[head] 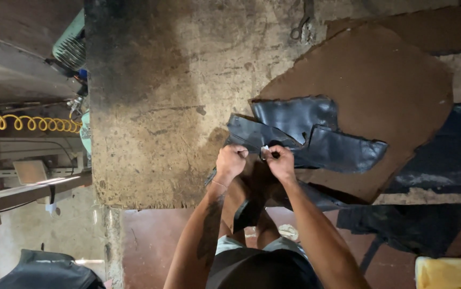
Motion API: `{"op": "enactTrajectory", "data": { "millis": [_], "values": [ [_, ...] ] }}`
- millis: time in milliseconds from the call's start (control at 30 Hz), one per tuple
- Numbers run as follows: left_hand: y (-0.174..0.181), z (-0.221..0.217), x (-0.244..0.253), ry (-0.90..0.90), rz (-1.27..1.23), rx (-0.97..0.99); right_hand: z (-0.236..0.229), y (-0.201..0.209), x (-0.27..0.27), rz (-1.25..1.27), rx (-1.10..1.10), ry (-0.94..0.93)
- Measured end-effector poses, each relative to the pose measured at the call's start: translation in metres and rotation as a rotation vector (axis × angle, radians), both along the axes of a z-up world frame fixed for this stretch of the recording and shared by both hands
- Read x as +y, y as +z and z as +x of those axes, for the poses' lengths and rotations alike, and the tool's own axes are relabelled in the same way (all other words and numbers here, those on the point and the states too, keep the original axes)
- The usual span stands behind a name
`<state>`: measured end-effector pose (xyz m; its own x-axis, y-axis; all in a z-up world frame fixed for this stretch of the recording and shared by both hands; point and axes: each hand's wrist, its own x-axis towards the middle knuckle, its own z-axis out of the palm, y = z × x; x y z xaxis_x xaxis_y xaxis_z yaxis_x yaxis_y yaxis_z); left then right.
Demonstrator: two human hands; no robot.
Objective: The person aligns dark leather pieces by hand on a wooden workbench, positions them against a larger section of brown leather, and marks the material using a piece of white chalk.
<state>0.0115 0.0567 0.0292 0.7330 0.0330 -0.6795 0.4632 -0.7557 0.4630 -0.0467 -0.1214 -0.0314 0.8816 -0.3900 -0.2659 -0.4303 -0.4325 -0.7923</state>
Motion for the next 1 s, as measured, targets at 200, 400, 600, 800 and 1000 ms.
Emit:
{"op": "enactTrajectory", "data": {
  "millis": [200,400,600,800,1000],
  "values": [
    [-0.018,-0.002,0.001,0.008,-0.018,-0.013,-0.002,-0.002,-0.001,0.018,0.046,-0.028],
    [-0.007,-0.002,0.002,0.014,-0.023,-0.025,-0.002,0.002,-0.002,0.064,0.065,-0.052],
    [-0.025,-0.006,0.002,0.049,-0.083,-0.103,-0.013,-0.032,-0.002,-0.074,-0.123,0.076],
    [0.005,0.017,0.043,-0.088,0.111,-0.122,-0.017,-0.033,-0.038,0.270,0.211,0.016],
    [0.105,0.007,-0.015,-0.464,0.159,-0.180,-0.027,0.127,-0.090,1.185,-0.386,-0.961]
  ]
}}
